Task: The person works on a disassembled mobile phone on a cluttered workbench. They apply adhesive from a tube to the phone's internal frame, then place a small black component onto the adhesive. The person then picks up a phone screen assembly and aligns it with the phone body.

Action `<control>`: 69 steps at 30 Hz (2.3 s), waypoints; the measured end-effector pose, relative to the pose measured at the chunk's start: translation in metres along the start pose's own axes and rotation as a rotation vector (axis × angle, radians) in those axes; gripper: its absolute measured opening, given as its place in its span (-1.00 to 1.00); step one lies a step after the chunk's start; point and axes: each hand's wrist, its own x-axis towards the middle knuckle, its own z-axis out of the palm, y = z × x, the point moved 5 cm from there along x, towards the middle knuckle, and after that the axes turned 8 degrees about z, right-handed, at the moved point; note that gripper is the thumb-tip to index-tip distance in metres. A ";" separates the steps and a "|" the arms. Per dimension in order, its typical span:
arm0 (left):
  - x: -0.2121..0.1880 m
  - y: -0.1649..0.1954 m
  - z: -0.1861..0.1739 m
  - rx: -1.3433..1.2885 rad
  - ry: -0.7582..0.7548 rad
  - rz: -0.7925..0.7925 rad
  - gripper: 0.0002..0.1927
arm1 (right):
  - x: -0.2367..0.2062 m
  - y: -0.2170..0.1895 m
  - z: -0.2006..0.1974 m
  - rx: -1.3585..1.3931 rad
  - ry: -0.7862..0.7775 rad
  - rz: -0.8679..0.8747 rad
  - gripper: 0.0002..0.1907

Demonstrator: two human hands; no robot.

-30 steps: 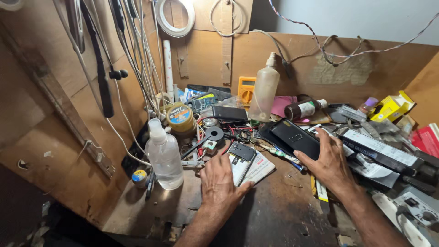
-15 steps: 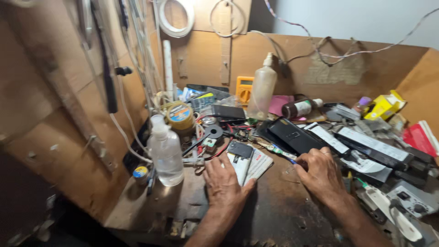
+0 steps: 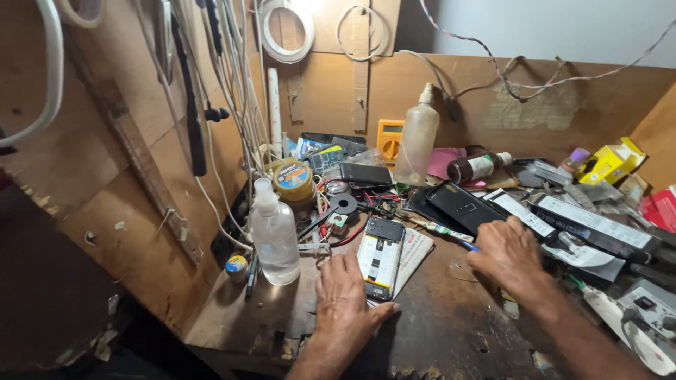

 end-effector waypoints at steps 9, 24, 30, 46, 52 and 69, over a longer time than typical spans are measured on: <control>0.011 0.022 0.009 0.017 0.162 0.008 -0.14 | -0.003 0.026 -0.025 0.471 -0.018 0.373 -0.74; 0.025 0.011 0.027 -0.139 0.279 0.111 0.01 | -0.029 0.037 -0.031 0.828 0.309 0.491 -0.82; 0.022 0.003 0.028 -0.135 0.250 0.230 -0.17 | -0.031 0.030 -0.033 0.866 0.322 0.490 -0.82; 0.046 -0.038 0.032 -0.047 0.104 -0.061 -0.75 | -0.007 -0.012 0.011 0.839 -0.058 0.523 -0.71; 0.049 -0.039 0.025 -0.115 -0.009 -0.176 -0.76 | -0.005 -0.046 0.052 0.745 -0.153 0.518 -0.60; 0.037 0.001 0.011 -0.522 -0.068 0.168 -0.54 | 0.020 -0.034 0.024 1.000 -0.188 0.445 -0.49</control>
